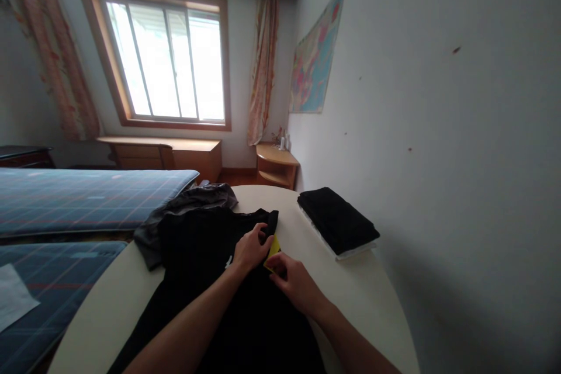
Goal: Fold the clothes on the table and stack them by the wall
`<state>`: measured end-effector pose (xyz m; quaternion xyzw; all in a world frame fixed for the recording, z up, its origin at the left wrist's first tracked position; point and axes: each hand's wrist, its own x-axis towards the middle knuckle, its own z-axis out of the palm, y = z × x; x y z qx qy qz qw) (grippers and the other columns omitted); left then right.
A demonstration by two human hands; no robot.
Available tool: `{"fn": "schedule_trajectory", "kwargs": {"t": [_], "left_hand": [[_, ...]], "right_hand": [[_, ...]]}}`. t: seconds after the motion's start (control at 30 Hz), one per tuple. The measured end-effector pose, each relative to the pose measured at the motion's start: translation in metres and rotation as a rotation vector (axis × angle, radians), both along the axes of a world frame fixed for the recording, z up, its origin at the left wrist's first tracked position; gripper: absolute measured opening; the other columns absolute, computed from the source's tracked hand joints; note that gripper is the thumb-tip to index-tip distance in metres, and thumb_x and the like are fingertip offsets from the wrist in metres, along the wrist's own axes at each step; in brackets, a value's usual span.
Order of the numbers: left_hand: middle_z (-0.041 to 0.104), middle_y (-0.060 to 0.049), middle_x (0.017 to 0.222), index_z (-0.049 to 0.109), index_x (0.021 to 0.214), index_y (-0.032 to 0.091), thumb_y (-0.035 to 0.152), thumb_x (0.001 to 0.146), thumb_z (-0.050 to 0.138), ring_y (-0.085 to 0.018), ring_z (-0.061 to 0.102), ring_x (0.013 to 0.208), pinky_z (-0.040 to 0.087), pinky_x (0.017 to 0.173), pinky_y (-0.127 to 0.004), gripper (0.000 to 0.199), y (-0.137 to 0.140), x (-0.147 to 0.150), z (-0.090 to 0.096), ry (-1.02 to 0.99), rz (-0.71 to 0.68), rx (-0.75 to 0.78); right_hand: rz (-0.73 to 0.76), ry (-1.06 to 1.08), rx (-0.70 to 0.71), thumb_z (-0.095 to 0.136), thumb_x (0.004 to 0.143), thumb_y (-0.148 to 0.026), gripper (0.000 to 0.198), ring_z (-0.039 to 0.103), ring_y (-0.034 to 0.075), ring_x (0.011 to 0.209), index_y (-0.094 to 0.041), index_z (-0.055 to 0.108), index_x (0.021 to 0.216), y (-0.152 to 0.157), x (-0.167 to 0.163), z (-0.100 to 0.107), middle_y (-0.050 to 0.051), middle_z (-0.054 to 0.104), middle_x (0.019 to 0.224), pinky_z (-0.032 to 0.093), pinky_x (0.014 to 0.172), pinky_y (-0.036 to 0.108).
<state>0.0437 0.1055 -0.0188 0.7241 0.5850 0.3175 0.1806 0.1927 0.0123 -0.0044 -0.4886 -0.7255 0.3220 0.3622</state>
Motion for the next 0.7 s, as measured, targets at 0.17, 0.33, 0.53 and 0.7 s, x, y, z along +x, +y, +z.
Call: {"fn": "schedule_trajectory", "kwargs": {"t": [0.17,0.33,0.53,0.7], "left_hand": [[0.072,-0.002,0.106,0.058,0.127,0.032,0.045,0.082,0.066,-0.02,0.067,0.093,0.047,0.075,-0.026,0.048,0.004,-0.003,-0.002,0.106,-0.027,0.006],[0.071,-0.004,0.107,0.061,0.127,0.03,0.044,0.08,0.067,-0.024,0.064,0.101,0.047,0.084,-0.031,0.049,0.003,-0.002,-0.003,0.202,-0.053,0.087],[0.068,-0.004,0.118,0.066,0.123,0.031,0.035,0.085,0.061,-0.025,0.059,0.109,0.044,0.095,-0.036,0.039,0.007,0.0,-0.006,0.215,-0.117,0.134],[0.066,-0.004,0.125,0.065,0.126,0.031,0.039,0.082,0.064,-0.028,0.059,0.112,0.044,0.096,-0.04,0.044,0.013,0.004,-0.007,0.219,-0.12,0.114]], "right_hand": [[-0.039,-0.29,0.006,0.065,0.076,-0.02,0.027,0.063,0.015,0.075,-0.022,0.065,0.103,-0.008,0.002,0.01,0.001,0.071,0.092,0.044,0.069,0.023],[-0.104,-0.542,-0.002,0.067,0.08,-0.03,0.011,0.064,0.017,0.074,-0.022,0.066,0.088,-0.01,0.003,0.011,0.0,0.071,0.082,0.036,0.064,0.024],[-0.11,-0.508,0.04,0.063,0.085,-0.031,0.01,0.064,0.016,0.072,-0.022,0.066,0.087,-0.01,0.001,0.016,0.001,0.072,0.081,0.033,0.063,0.024],[-0.126,-0.507,0.075,0.061,0.085,-0.033,0.01,0.063,0.015,0.071,-0.023,0.065,0.085,-0.012,-0.003,0.017,0.0,0.071,0.081,0.032,0.062,0.024]]}}
